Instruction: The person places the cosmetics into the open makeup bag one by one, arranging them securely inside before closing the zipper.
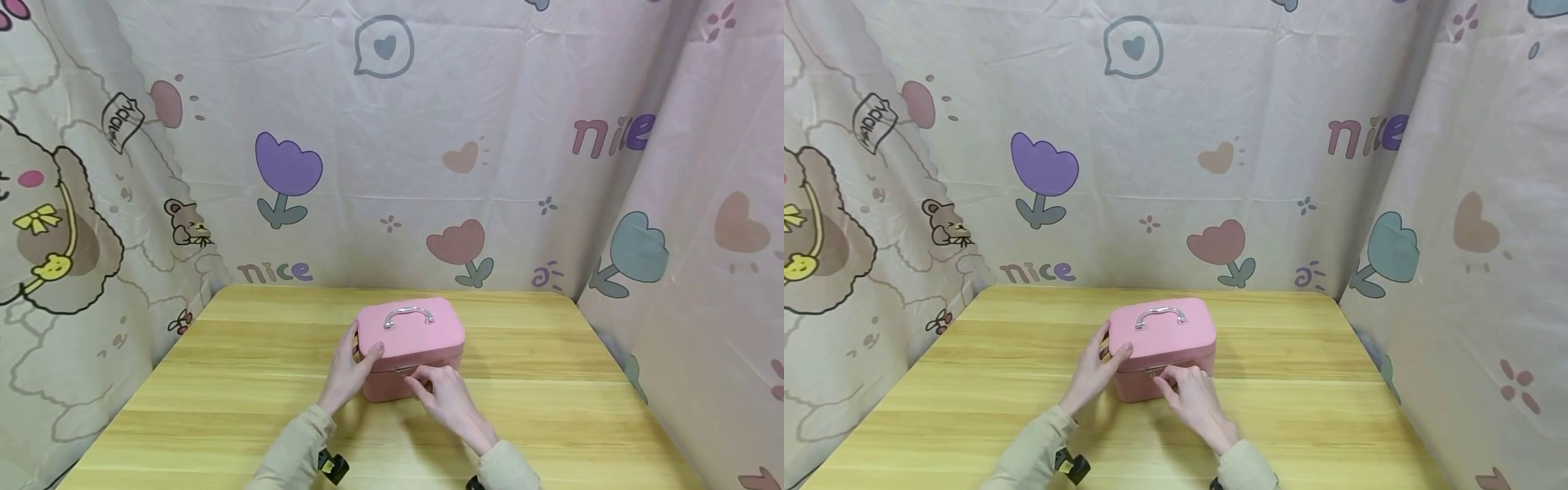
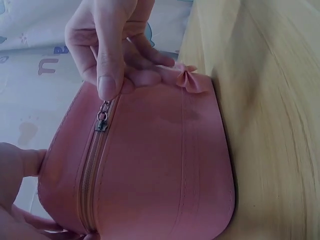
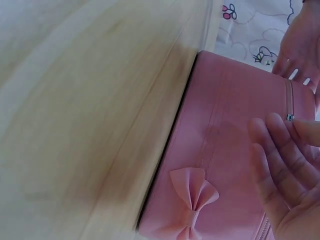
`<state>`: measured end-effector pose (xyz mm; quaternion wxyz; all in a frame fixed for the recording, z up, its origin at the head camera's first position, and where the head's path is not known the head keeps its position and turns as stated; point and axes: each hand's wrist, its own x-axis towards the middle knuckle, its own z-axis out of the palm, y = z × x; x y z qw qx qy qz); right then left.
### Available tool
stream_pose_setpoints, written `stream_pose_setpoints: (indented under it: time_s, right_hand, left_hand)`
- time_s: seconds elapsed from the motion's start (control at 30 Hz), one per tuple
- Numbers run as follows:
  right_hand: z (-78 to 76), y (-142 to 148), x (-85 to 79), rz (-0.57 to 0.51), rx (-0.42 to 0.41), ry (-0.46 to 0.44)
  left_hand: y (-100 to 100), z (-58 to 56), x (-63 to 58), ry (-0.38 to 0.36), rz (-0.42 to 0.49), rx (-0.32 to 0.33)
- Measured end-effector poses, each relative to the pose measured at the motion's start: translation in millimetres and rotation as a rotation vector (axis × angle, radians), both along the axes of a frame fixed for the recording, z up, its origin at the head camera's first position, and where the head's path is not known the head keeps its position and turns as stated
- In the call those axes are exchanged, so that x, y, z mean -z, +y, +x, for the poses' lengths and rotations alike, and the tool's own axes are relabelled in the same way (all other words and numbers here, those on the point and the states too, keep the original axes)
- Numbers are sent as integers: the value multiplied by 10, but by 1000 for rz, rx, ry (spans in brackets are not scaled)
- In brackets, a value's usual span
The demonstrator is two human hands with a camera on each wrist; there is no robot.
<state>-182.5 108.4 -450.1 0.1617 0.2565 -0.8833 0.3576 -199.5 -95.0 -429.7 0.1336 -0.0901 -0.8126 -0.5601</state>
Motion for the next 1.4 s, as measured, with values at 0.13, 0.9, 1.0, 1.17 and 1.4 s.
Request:
stream_pose_setpoints:
  time_s: [0.13,0.9,1.0,1.17,1.4]
  right_hand:
    - [0,-14,13,-13,-25,18]
    - [-18,109,57,-45,-14,86]
    - [-12,229,50,-60,-2,34]
    - [-14,448,31,-68,13,-28]
    - [-40,665,-1,-84,61,-131]
  left_hand:
    - [-36,-31,0,-22,20,28]
    - [-115,-97,12,-62,60,89]
    - [-112,-103,13,-79,69,88]
    - [-112,-101,3,-77,54,88]
    - [-108,-98,5,-89,70,91]
